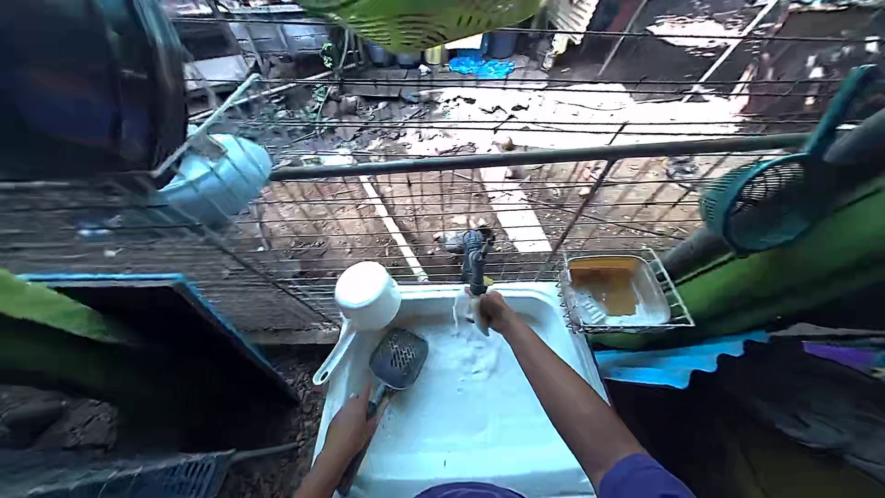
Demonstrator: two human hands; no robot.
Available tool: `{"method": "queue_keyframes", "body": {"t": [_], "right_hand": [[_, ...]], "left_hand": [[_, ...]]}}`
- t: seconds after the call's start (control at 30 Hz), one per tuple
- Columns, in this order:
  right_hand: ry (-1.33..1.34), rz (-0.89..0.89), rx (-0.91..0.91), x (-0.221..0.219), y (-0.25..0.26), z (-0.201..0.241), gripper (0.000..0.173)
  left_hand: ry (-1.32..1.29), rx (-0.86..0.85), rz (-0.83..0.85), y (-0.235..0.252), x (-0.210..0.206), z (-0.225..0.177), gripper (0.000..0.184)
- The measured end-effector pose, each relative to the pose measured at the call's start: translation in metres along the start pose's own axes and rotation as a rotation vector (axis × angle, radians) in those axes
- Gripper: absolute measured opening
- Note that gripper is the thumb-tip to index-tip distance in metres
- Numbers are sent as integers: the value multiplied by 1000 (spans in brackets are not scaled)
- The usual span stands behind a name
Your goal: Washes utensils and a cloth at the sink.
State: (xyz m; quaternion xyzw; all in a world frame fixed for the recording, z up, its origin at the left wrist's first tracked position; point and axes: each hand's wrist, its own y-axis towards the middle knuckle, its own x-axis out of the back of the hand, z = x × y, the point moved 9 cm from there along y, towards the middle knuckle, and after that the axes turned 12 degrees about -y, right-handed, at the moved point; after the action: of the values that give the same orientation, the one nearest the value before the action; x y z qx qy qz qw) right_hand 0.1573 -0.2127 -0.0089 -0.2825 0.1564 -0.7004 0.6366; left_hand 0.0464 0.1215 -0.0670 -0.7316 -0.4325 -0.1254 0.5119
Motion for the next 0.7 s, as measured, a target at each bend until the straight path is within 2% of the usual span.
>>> {"method": "queue_keyframes", "body": {"t": [0.1, 0.17, 0.27, 0.33, 0.37, 0.47, 0.5, 0.57, 0.67, 0.7], "right_hand": [[-425, -68, 208, 58, -22, 30, 32], [-505, -235, 267, 117, -46, 44, 36], [-502, -496, 146, 215, -63, 37, 53], [-586, -556, -11, 261, -53, 12, 62], [-671, -528, -108, 272, -43, -3, 68], [-1046, -324, -408, 265, -14, -50, 92], [-1117, -321, -448, 257, -9, -55, 95], [-1178, -357, -447, 244, -3, -54, 87], [-1160, -364, -358, 232, 3, -49, 60], [-1161, -341, -327, 230, 3, -49, 55]], "left_hand": [[74, 93, 77, 10, -20, 15, 53], [-21, 109, 97, 13, -23, 20, 46], [-153, 40, 56, 1, -24, 4, 51], [-187, -44, 53, -8, -27, -15, 55], [-191, -82, 70, -10, -32, -25, 56], [-196, -122, 153, 1, -57, -53, 54], [-213, -122, 179, 10, -68, -61, 53], [-303, -93, 235, 23, -88, -78, 51], [-512, -79, 285, 28, -103, -108, 54], [-557, -90, 295, 26, -102, -119, 56]]}}
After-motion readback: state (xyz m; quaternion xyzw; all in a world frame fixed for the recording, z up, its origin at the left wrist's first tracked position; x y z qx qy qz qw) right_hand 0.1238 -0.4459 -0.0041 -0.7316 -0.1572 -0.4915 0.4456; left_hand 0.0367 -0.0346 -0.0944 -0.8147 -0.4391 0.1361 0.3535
